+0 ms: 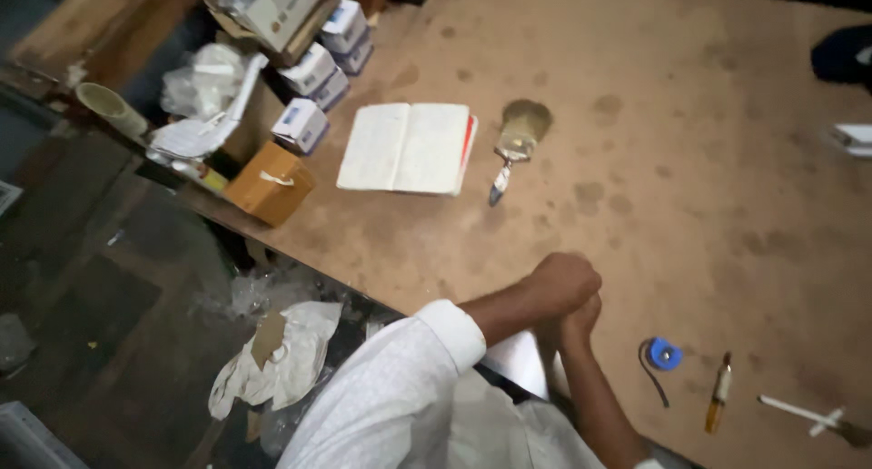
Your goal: The person places a transparent sheet on the workbench, measures and marks a line on it using a ruler and pencil, scores along the mark with a handheld cutter, and snaps off a narrow strip. They then wrap the cut strip in a protective paper or plastic sleeve and set it on the bench.
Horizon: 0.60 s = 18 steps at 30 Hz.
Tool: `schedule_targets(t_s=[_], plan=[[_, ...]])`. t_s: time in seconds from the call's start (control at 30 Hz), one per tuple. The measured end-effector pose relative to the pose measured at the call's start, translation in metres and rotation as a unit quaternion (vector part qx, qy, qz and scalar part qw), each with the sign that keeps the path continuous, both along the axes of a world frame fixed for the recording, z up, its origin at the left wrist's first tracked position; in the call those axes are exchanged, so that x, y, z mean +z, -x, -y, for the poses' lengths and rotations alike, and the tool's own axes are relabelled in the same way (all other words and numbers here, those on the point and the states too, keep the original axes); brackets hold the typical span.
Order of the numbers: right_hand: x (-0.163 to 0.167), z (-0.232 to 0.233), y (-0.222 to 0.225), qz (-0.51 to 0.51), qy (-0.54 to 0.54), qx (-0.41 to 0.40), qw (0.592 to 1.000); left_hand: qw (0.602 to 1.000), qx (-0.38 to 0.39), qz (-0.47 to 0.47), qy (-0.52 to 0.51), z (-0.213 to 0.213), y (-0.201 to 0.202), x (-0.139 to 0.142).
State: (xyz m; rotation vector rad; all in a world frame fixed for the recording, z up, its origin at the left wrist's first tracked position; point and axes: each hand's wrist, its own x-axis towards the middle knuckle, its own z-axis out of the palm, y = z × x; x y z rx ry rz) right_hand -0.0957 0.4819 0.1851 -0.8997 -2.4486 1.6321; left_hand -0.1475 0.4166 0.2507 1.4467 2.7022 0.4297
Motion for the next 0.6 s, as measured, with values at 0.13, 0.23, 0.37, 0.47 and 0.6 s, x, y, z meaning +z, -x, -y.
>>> schedule_targets(t_s=[0.13,0.23,0.37,0.47,0.6], plan=[[0.013,-0.004,-0.032,-0.164,0.065,0.007,0.984,0.998,-0.014,0.02,-0.066,0.032,0.013,-0.018],[-0.021,-0.01,-0.067,-0.174,0.075,-0.035,0.981,0.986,-0.036,0.007,-0.161,0.08,0.021,-0.042],[-0.072,-0.009,-0.092,-0.188,0.085,-0.042,0.978,0.997,0.01,0.072,-0.039,0.162,0.024,-0.035],[-0.091,0.004,-0.09,-0.205,0.256,-0.116,0.937,0.985,0.03,0.121,-0.115,0.207,0.014,-0.014],[-0.106,0.034,-0.063,-0.225,0.377,-0.212,0.873,0.972,0.054,0.156,-0.166,0.237,0.02,-0.024]])
